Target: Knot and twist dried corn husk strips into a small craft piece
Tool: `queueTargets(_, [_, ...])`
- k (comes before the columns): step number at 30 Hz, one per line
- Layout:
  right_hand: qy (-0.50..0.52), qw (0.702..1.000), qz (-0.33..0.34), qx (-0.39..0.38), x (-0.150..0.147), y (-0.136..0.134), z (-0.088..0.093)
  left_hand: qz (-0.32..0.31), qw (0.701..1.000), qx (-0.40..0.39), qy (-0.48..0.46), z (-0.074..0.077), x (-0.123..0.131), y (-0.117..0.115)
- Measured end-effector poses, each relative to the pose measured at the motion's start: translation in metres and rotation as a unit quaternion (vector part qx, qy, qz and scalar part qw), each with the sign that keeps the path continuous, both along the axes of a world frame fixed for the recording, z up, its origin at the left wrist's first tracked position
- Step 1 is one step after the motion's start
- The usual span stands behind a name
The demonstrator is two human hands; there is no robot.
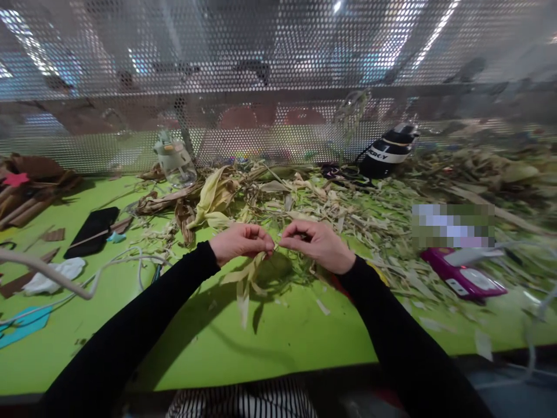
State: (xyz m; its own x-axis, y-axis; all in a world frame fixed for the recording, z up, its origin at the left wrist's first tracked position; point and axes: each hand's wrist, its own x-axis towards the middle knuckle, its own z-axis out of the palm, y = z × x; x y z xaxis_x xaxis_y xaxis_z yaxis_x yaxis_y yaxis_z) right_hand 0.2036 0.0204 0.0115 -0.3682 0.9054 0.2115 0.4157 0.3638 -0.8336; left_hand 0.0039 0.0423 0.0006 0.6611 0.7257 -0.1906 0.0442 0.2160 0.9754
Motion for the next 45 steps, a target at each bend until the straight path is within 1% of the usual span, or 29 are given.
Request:
queueTargets(2, [-0.006, 1.000, 0.020, 0.010, -0.003, 0.002, -0.005, -0.034, 0.999, -0.003, 0.018, -0.003, 0.003, -0.003])
queueTargets(4, [-0.013, 0.998, 0.019, 0.052, -0.006, 0.003, -0.007, -0.051, 0.999, -0.019, -0.003, -0.006, 0.008, -0.007])
queueTargets(5, [-0.017, 0.996, 0.000, 0.089, -0.006, 0.003, -0.007, -0.043, 0.998, -0.033, -0.027, -0.008, 0.011, -0.008])
queueTargets(7, [-0.024, 0.984, -0.056, 0.170, -0.005, 0.003, -0.005, 0.005, 0.994, -0.056, -0.095, -0.011, 0.015, -0.010])
queueTargets(8, [-0.031, 0.977, -0.077, 0.197, -0.004, 0.002, -0.003, 0.036, 0.989, -0.062, -0.127, -0.012, 0.017, -0.010])
queueTargets(9, [-0.041, 0.974, -0.085, 0.206, -0.003, 0.002, 0.000, 0.065, 0.984, -0.063, -0.153, -0.013, 0.018, -0.009])
queueTargets(11, [-0.064, 0.980, -0.063, 0.180, -0.001, 0.000, 0.004, 0.105, 0.977, -0.051, -0.176, -0.014, 0.019, -0.007])
queueTargets(13, [-0.078, 0.986, -0.033, 0.140, -0.001, -0.001, 0.005, 0.122, 0.977, -0.033, -0.170, -0.014, 0.018, -0.005])
queueTargets(15, [-0.075, 0.989, -0.029, 0.123, -0.001, -0.001, 0.004, 0.132, 0.980, -0.015, -0.148, -0.014, 0.017, -0.004])
queueTargets(18, [-0.070, 0.987, -0.044, 0.135, -0.001, 0.000, 0.002, 0.147, 0.983, -0.001, -0.107, -0.013, 0.017, -0.004])
queueTargets(19, [-0.069, 0.987, -0.038, 0.142, -0.001, 0.001, 0.002, 0.152, 0.983, -0.001, -0.100, -0.013, 0.017, -0.004])
queueTargets(22, [-0.070, 0.986, 0.007, 0.151, -0.002, 0.000, 0.002, 0.163, 0.981, -0.002, -0.104, -0.013, 0.018, -0.005])
queueTargets(23, [-0.067, 0.986, 0.012, 0.150, -0.003, 0.000, 0.003, 0.163, 0.981, 0.002, -0.107, -0.013, 0.018, -0.006])
queueTargets(25, [-0.047, 0.990, -0.004, 0.133, -0.005, -0.003, 0.003, 0.156, 0.981, 0.021, -0.111, -0.013, 0.018, -0.006])
queueTargets(27, [-0.021, 0.995, -0.016, 0.097, -0.007, -0.004, 0.003, 0.147, 0.982, 0.049, -0.108, -0.012, 0.017, -0.007])
queueTargets(28, [-0.015, 0.997, -0.012, 0.078, -0.007, -0.005, 0.003, 0.142, 0.982, 0.065, -0.103, -0.012, 0.017, -0.008])
queueTargets(30, [-0.019, 0.999, 0.001, 0.051, -0.008, -0.004, 0.000, 0.135, 0.982, 0.097, -0.090, -0.010, 0.016, -0.009])
queueTargets(33, [-0.025, 0.999, -0.011, 0.032, -0.007, -0.001, -0.007, 0.136, 0.978, 0.140, -0.072, -0.009, 0.015, -0.009])
queueTargets(35, [-0.021, 0.999, -0.024, 0.029, -0.006, 0.002, -0.011, 0.135, 0.975, 0.163, -0.065, -0.008, 0.015, -0.009])
queueTargets(38, [-0.019, 0.997, -0.041, 0.065, -0.005, 0.003, -0.013, 0.144, 0.969, 0.193, -0.051, -0.007, 0.015, -0.009])
queueTargets(40, [0.002, 0.996, -0.052, 0.076, -0.006, 0.002, -0.012, 0.156, 0.966, 0.201, -0.049, -0.007, 0.015, -0.009])
queueTargets(43, [0.050, 0.998, -0.040, 0.024, -0.009, 0.000, -0.011, 0.156, 0.967, 0.193, -0.059, -0.007, 0.016, -0.011])
queueTargets(45, [0.050, 0.998, -0.024, -0.009, -0.012, -0.001, -0.012, 0.151, 0.967, 0.197, -0.061, -0.008, 0.017, -0.012])
